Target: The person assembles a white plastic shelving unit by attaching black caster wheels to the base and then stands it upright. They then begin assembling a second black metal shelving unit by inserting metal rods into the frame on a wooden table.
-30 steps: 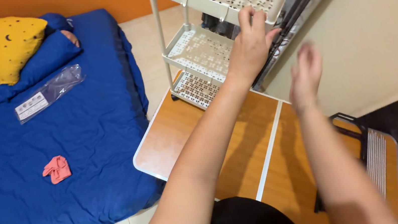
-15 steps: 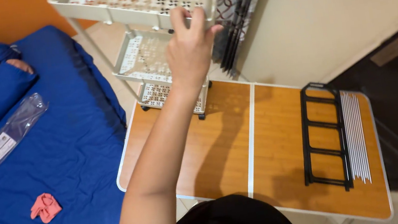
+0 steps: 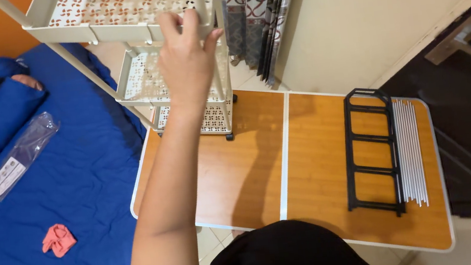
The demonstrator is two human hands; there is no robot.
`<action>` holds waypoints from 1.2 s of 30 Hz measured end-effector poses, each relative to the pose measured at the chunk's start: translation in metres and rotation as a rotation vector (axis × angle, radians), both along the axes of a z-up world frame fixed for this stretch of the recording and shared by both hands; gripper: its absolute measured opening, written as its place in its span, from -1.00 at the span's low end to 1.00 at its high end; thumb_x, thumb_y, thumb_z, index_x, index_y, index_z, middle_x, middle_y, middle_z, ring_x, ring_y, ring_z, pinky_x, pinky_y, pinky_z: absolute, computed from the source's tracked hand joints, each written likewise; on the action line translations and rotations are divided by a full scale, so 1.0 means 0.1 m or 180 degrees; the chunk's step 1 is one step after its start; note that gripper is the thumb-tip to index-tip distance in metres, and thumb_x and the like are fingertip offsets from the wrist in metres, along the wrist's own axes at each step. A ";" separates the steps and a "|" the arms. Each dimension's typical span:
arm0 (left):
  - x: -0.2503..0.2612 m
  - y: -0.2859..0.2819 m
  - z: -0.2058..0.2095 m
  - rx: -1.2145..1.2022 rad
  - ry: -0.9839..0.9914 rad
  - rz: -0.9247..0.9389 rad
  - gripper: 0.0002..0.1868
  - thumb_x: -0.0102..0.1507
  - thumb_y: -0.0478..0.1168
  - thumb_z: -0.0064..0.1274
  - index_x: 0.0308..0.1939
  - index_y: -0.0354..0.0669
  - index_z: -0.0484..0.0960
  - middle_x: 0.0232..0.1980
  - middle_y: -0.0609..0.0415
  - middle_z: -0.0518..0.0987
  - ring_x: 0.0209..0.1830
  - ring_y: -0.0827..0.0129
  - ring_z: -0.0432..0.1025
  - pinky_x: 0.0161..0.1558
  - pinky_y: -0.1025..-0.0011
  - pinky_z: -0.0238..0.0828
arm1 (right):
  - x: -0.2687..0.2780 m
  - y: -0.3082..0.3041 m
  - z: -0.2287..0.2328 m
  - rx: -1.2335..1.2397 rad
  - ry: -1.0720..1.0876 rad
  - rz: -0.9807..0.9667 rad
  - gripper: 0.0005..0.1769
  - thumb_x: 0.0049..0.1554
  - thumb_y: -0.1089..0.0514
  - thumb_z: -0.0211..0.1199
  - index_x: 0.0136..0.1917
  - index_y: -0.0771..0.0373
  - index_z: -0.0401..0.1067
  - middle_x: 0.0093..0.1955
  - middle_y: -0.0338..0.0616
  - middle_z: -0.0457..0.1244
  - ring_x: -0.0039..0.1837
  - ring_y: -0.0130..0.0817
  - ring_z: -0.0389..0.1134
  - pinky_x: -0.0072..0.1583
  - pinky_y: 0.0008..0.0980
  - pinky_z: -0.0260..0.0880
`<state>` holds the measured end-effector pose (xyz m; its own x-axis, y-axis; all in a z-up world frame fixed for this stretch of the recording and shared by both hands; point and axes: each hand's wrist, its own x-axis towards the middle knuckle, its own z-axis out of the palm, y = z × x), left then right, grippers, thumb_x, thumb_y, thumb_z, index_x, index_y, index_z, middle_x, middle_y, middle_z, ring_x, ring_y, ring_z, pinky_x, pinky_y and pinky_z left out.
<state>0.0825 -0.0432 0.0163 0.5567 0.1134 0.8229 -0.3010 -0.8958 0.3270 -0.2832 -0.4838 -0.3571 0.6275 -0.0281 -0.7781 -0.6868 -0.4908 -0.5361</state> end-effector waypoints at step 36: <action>-3.13 -0.56 -3.99 -0.0264 0.5619 -0.0572 -0.59 0.10 -0.09 0.33 -0.03 -0.18 0.69 -0.10 -0.12 0.73 -0.05 0.13 0.64 0.05 0.25 0.55 | -0.68 -1.15 -0.30 -0.0208 -0.0115 0.0015 -0.75 0.07 0.11 0.32 0.03 0.18 0.51 -0.02 -0.17 0.45 0.05 -0.32 0.48 0.15 -0.32 0.49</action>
